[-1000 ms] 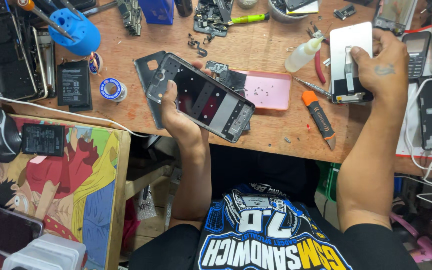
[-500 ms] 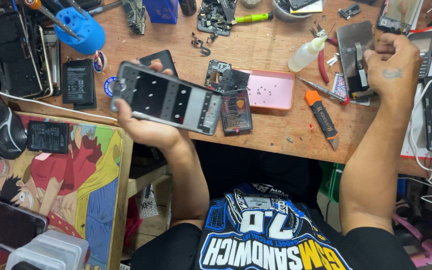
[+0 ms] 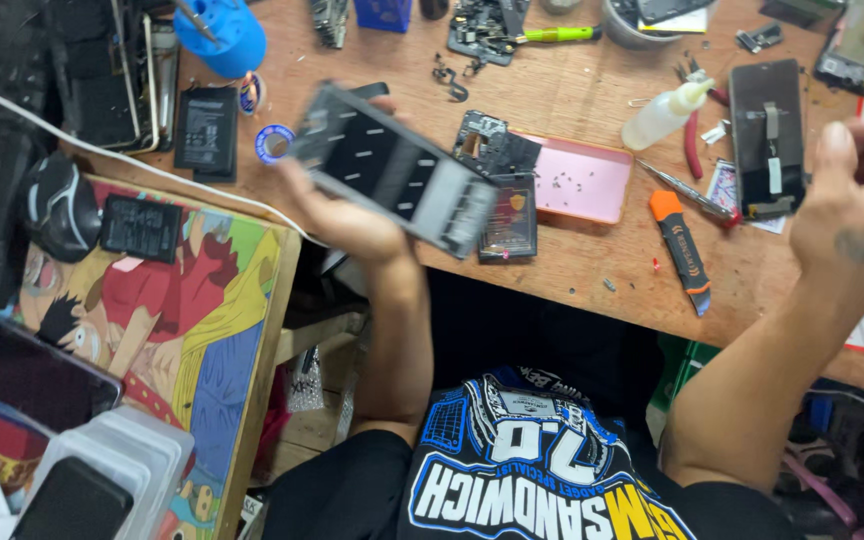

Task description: The person disassembles a smartphone by removing screws and prying open the casing. They separate the screen assembly from the phone body, then use a screwdriver and a prying tool to detach internal components and the display.

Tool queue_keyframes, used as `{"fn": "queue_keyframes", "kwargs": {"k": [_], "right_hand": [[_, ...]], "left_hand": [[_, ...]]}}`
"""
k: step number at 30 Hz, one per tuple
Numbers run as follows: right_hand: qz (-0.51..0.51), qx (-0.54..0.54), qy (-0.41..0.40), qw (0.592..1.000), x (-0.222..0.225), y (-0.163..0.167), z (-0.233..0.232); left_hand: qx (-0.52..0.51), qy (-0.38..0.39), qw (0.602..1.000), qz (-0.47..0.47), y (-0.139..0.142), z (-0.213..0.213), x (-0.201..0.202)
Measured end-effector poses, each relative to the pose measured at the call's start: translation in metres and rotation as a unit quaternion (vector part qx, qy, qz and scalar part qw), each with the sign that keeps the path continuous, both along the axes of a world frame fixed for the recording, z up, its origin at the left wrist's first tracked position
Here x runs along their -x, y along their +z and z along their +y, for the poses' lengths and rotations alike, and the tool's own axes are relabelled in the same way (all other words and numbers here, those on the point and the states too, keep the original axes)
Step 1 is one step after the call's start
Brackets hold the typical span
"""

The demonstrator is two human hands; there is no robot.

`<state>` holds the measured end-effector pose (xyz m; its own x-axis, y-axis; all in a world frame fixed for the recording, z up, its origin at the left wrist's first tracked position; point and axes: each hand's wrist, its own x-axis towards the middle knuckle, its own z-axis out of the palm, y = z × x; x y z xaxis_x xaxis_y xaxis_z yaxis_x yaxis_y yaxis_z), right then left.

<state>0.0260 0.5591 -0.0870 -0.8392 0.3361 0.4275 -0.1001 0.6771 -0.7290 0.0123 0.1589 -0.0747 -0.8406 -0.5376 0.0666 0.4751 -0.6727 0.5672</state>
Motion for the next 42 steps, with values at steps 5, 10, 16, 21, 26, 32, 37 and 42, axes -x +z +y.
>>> {"fn": "queue_keyframes", "kwargs": {"k": [5,10,16,21,26,32,37,42], "right_hand": [[-0.069,0.169,0.139,0.973,-0.051,0.010,-0.095],[-0.130,0.254,0.263,0.922,-0.040,0.001,-0.141],[-0.199,0.388,0.304,0.847,-0.047,-0.022,-0.142],[-0.174,0.482,0.327,0.794,-0.050,-0.031,-0.147],[-0.151,0.575,0.337,0.730,-0.050,-0.026,-0.144],[-0.143,0.604,0.341,0.706,-0.051,-0.028,-0.142],[-0.170,0.500,0.304,0.793,-0.058,-0.025,-0.143],[-0.145,0.119,0.132,0.973,-0.055,-0.010,-0.103]], "left_hand": [[0.048,-0.142,0.988,-0.042,-0.016,0.059,0.004],[-0.025,-0.239,0.970,-0.032,-0.020,0.074,0.001],[-0.011,-0.272,0.962,-0.022,-0.016,0.061,-0.004],[0.040,-0.208,0.977,-0.039,-0.018,0.056,-0.008],[-0.065,-0.139,0.984,-0.090,-0.017,0.060,-0.015],[0.024,-0.305,0.952,-0.005,-0.017,0.089,-0.049],[-0.050,-0.394,0.917,0.022,-0.023,0.093,-0.048],[-0.005,-0.340,0.940,-0.006,-0.027,0.095,-0.046]]}}
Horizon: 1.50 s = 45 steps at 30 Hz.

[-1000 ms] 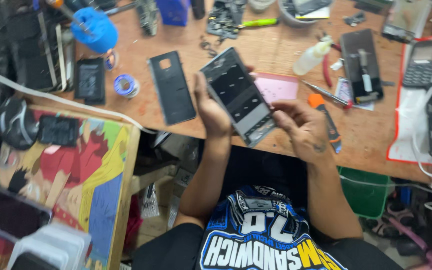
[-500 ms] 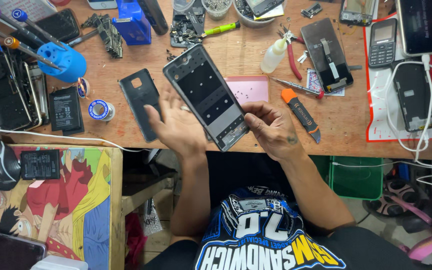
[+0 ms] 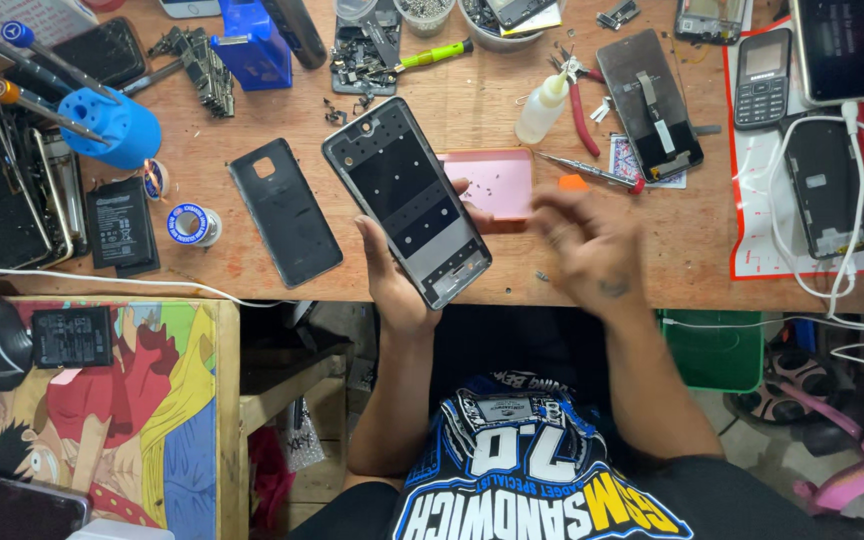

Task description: The person disassembles a smartphone by removing screws and prying open the casing. They separate the screen assembly from the phone body, then use a screwdriver and a prying tool to detach internal components and the display.

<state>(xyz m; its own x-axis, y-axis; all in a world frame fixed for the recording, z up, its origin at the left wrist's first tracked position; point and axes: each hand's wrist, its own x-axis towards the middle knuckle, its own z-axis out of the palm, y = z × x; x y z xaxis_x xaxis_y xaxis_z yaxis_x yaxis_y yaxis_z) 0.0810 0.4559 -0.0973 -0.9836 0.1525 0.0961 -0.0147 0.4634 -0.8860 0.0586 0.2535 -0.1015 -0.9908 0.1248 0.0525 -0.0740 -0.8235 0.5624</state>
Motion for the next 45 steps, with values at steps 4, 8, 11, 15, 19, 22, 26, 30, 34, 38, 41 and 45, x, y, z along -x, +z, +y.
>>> {"fn": "queue_keyframes", "kwargs": {"k": [4,8,11,15,19,22,26,30,34,38,41,45], "right_hand": [[0.067,-0.183,-0.138,0.971,0.024,0.010,0.061],[0.049,-0.325,-0.143,0.934,0.040,-0.001,0.100],[-0.015,-0.306,-0.146,0.941,0.047,-0.012,0.112],[0.006,-0.295,-0.150,0.944,0.053,-0.015,0.114],[0.030,-0.272,-0.168,0.947,0.055,0.000,0.099],[0.018,-0.277,-0.146,0.950,0.059,0.011,0.074],[0.007,-0.290,-0.131,0.948,0.066,0.012,0.035],[-0.006,-0.275,-0.106,0.956,0.068,0.010,0.035],[0.053,-0.308,-0.085,0.946,0.060,0.010,0.083],[0.009,-0.345,-0.074,0.936,0.059,-0.005,0.120],[0.018,-0.313,-0.082,0.946,0.061,-0.023,0.128],[0.026,-0.343,-0.098,0.934,0.061,-0.035,0.138]], "left_hand": [[0.005,0.009,1.000,0.028,0.000,-0.006,0.004],[0.010,0.004,0.999,0.041,0.000,-0.006,0.006],[0.006,0.004,0.999,0.046,0.000,-0.006,0.006],[0.013,0.004,1.000,0.025,0.000,-0.012,0.005],[0.011,0.008,1.000,0.025,0.001,-0.015,0.005],[0.013,0.014,1.000,0.022,0.001,-0.015,0.006],[-0.006,0.006,1.000,0.017,0.001,-0.015,0.006],[0.008,0.008,1.000,0.024,0.000,-0.016,0.007],[0.025,0.012,0.999,0.032,-0.001,-0.017,0.011],[-0.044,-0.023,0.998,0.036,-0.001,-0.016,0.015],[-0.081,-0.029,0.996,-0.019,-0.001,-0.015,0.015],[-0.056,-0.007,0.998,-0.015,-0.004,-0.016,0.011]]}}
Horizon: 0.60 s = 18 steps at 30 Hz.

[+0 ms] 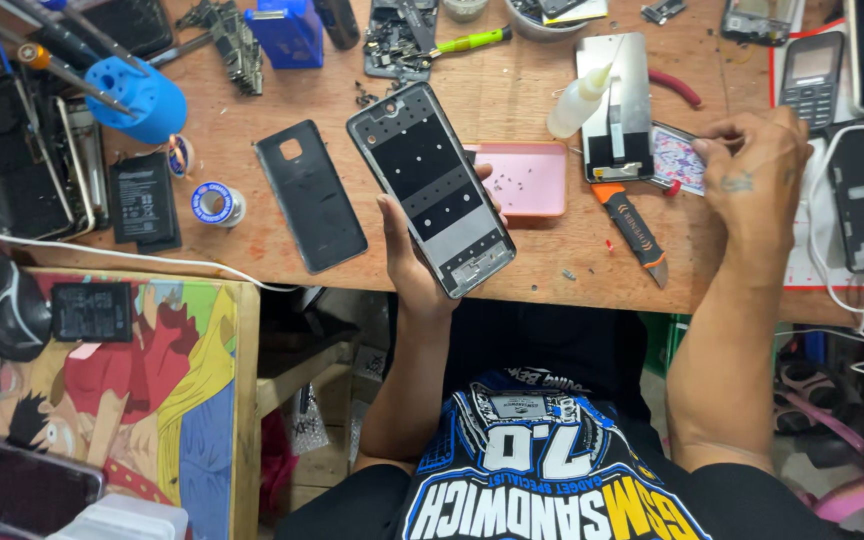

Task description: The person disassembles a smartphone by removing screws and prying open the casing. They separate the screen assembly from the phone body, then use a screwdriver and a prying tool to detach internal components and the display.

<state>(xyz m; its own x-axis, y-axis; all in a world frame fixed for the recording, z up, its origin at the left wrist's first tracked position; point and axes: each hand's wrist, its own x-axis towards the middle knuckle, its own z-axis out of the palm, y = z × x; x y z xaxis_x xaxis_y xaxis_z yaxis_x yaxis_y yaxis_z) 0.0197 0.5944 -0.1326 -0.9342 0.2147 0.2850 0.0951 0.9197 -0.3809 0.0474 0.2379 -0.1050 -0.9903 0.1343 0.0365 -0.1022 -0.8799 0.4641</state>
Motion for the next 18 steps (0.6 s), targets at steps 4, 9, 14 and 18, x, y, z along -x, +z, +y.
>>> {"fn": "queue_keyframes", "kwargs": {"k": [4,9,14,18], "right_hand": [[0.034,-0.031,0.015,0.999,-0.005,-0.002,0.003],[0.047,0.022,-0.030,0.998,-0.011,0.011,-0.007],[0.147,0.097,0.048,0.983,-0.038,0.045,-0.040],[0.094,0.172,0.123,0.973,-0.077,0.062,-0.096]], "left_hand": [[0.020,0.012,0.999,0.026,-0.003,-0.001,-0.004],[0.051,0.021,0.998,0.042,-0.002,-0.003,-0.005],[0.085,0.040,0.994,0.049,-0.001,-0.003,-0.004],[0.090,0.034,0.994,0.059,-0.005,-0.004,-0.004]]}}
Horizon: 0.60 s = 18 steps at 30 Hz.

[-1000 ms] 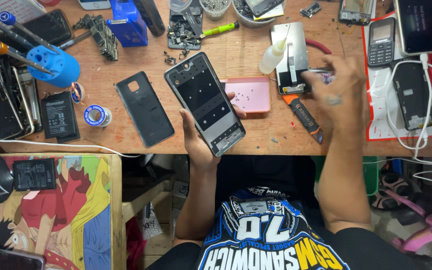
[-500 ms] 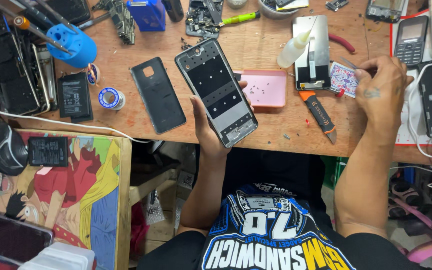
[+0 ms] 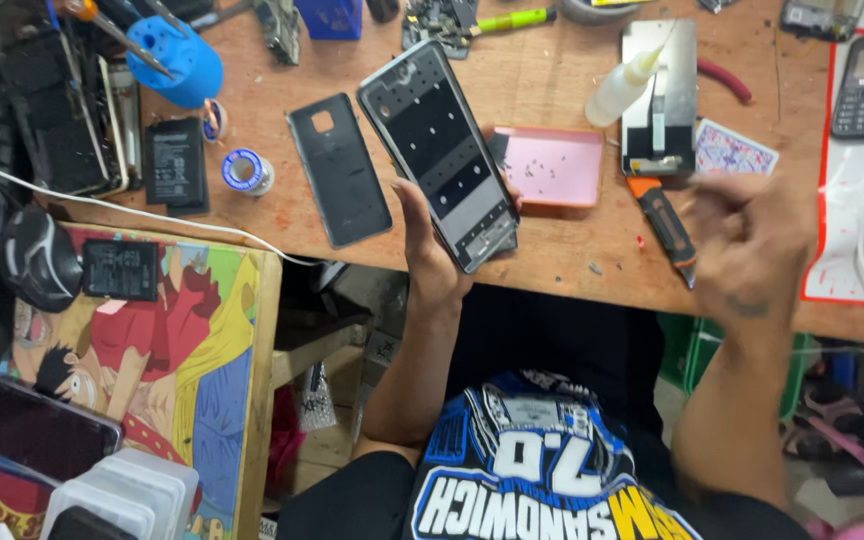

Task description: The person disassembles a smartphone by removing screws and prying open the casing. They separate the screen assembly from the phone body, then use a screwdriver and a prying tool to detach internal components and the display.

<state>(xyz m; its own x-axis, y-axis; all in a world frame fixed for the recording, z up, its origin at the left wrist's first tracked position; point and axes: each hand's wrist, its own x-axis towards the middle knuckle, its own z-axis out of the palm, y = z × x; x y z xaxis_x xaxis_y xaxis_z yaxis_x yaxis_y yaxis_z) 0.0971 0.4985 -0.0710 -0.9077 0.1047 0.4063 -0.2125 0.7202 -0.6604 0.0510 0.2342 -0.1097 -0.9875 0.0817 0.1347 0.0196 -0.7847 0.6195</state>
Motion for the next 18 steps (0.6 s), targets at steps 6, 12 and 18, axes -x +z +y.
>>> {"fn": "queue_keyframes", "kwargs": {"k": [6,12,18], "right_hand": [[-0.001,0.003,0.155,0.988,0.007,0.002,-0.055],[0.019,-0.005,0.224,0.974,0.027,-0.007,-0.067],[0.046,0.017,0.245,0.968,0.051,-0.028,-0.074]], "left_hand": [[-0.006,-0.017,1.000,-0.017,-0.011,-0.002,0.011],[0.078,0.065,0.995,0.021,-0.016,0.001,0.011],[0.087,0.081,0.992,0.041,-0.020,0.007,0.027]]}}
